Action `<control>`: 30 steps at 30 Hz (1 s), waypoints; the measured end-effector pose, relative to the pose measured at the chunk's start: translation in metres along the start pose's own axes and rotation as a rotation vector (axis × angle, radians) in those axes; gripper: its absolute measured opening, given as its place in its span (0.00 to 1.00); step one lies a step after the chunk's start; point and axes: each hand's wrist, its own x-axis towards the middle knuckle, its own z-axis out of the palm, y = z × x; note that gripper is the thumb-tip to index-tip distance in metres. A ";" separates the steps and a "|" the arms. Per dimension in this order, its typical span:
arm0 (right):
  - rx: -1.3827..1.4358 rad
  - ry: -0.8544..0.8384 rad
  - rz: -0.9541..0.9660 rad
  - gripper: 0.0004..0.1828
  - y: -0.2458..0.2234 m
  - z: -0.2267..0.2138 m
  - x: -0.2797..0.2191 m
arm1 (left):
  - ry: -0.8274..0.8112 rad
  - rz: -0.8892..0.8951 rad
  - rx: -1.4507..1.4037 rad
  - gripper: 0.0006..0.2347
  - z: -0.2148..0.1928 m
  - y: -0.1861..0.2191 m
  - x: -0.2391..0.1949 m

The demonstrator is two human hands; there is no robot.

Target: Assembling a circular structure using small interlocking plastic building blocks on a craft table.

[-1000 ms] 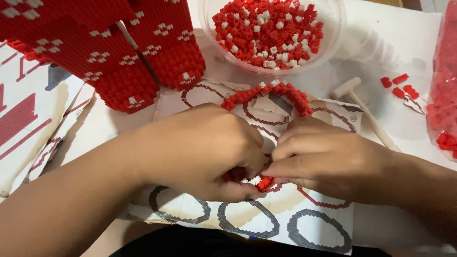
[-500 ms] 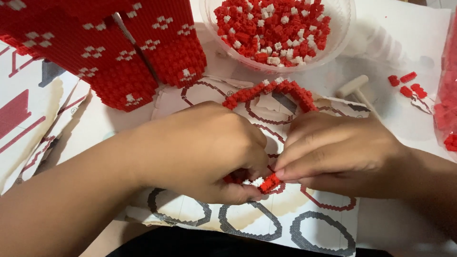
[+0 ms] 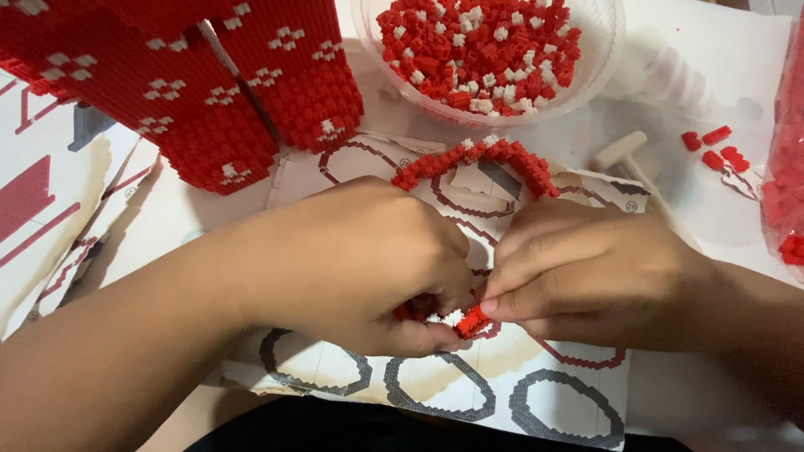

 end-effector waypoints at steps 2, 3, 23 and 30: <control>-0.008 0.013 -0.019 0.09 0.001 0.001 0.000 | -0.003 -0.005 -0.009 0.13 0.000 0.000 0.000; -0.023 -0.001 -0.027 0.08 0.001 0.001 0.000 | -0.002 0.000 -0.008 0.12 0.000 0.000 0.000; -0.108 -0.223 0.044 0.08 0.001 0.002 -0.008 | -0.034 -0.029 0.012 0.12 -0.001 0.001 0.003; -0.174 -0.086 -0.001 0.03 -0.015 0.003 0.002 | -0.030 -0.014 -0.006 0.10 -0.002 0.001 0.003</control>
